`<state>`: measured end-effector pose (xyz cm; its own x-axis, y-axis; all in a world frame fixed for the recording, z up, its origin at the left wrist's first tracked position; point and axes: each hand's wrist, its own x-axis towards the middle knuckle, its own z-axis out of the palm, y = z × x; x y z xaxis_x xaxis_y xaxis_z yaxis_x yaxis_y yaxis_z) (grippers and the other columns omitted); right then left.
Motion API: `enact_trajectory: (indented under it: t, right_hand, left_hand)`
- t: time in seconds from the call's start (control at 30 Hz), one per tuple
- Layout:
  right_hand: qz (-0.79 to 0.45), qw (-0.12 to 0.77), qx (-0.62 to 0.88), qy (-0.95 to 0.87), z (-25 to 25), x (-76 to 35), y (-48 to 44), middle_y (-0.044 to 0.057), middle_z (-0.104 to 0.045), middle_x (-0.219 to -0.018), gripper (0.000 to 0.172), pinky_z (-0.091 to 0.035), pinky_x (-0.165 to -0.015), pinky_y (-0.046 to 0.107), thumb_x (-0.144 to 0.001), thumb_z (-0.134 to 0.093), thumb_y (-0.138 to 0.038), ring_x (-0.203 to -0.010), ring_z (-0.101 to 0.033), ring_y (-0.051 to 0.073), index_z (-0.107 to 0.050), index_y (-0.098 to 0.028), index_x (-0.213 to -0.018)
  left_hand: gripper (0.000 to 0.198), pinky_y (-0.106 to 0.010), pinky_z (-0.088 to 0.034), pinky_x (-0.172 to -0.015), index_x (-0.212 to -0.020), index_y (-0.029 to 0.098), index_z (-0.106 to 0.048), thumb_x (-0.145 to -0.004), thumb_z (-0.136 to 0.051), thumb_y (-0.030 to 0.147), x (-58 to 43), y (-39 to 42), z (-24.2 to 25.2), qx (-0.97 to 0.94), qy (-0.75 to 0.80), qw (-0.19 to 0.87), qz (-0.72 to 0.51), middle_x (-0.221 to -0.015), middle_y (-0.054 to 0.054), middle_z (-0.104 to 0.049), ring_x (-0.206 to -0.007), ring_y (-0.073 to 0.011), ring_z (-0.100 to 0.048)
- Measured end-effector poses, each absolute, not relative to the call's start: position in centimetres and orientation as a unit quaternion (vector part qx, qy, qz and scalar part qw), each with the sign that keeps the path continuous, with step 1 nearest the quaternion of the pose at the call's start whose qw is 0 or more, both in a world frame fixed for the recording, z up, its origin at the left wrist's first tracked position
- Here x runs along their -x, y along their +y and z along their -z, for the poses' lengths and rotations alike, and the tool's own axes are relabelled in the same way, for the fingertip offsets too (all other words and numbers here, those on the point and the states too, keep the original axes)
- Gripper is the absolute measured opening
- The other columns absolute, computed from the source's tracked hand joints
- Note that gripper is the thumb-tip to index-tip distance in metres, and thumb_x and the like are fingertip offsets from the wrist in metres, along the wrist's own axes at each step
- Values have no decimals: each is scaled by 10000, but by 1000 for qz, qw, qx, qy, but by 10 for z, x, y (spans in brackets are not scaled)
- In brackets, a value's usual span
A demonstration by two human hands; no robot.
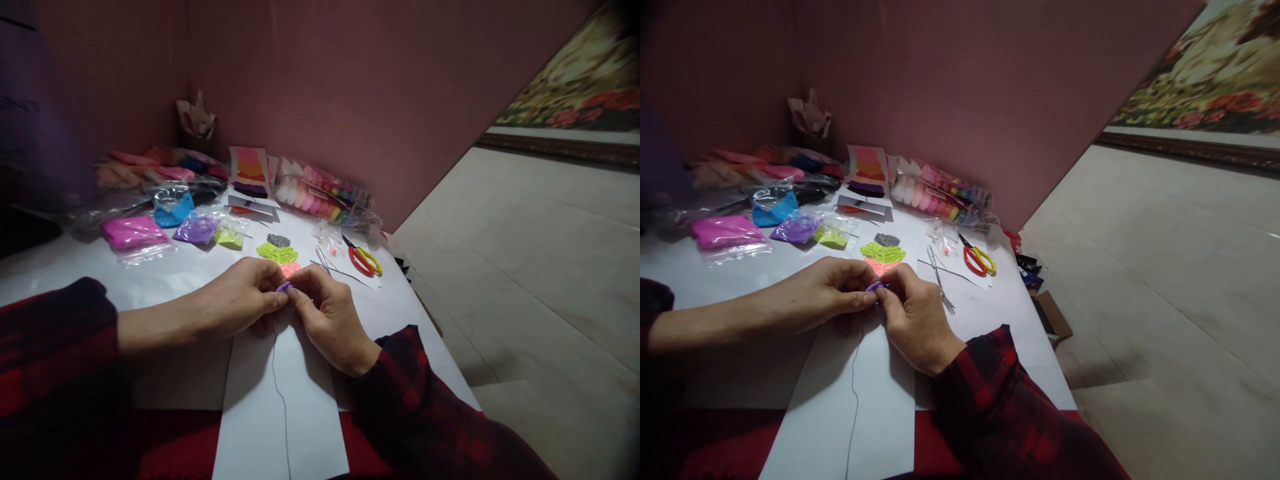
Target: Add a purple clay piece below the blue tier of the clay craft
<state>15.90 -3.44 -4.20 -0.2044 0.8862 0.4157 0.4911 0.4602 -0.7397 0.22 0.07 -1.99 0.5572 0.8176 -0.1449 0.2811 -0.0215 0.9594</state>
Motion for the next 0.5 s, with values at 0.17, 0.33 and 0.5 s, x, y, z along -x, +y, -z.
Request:
enact_trajectory:
  t: [0.17, 0.33, 0.5]
  right_hand:
    - [-225, 426, 467, -742, 41, -159, -35, -4, -598, -743, 85, -443, -606, 276, -859, -516, -123, -650, -548, 128, -560, -194, -843]
    - [-227, 422, 468, -743, 41, -159, -35, -4, -596, -744, 82, -441, -606, 273, -865, -514, -130, -653, -550, 129, -560, -195, -850]
    - [-228, 423, 467, -743, 42, -159, -35, -8, -589, -740, 82, -440, -601, 268, -864, -515, -130, -650, -545, 126, -556, -197, -843]
  left_hand:
    - [79, -250, -444, -452, -708, 182, -508, -764, -559, 205, -2, 1, 22, -675, 399, 572, -241, -529, 32, -571, -457, -136, -562]
    - [78, -255, -446, -456, -722, 177, -512, -764, -564, 216, -2, 2, 23, -673, 403, 572, -238, -548, 21, -584, -475, -144, -570]
    - [84, -252, -438, -454, -710, 182, -502, -768, -557, 211, -2, 2, 23, -678, 403, 569, -233, -529, 27, -569, -469, -140, -558]
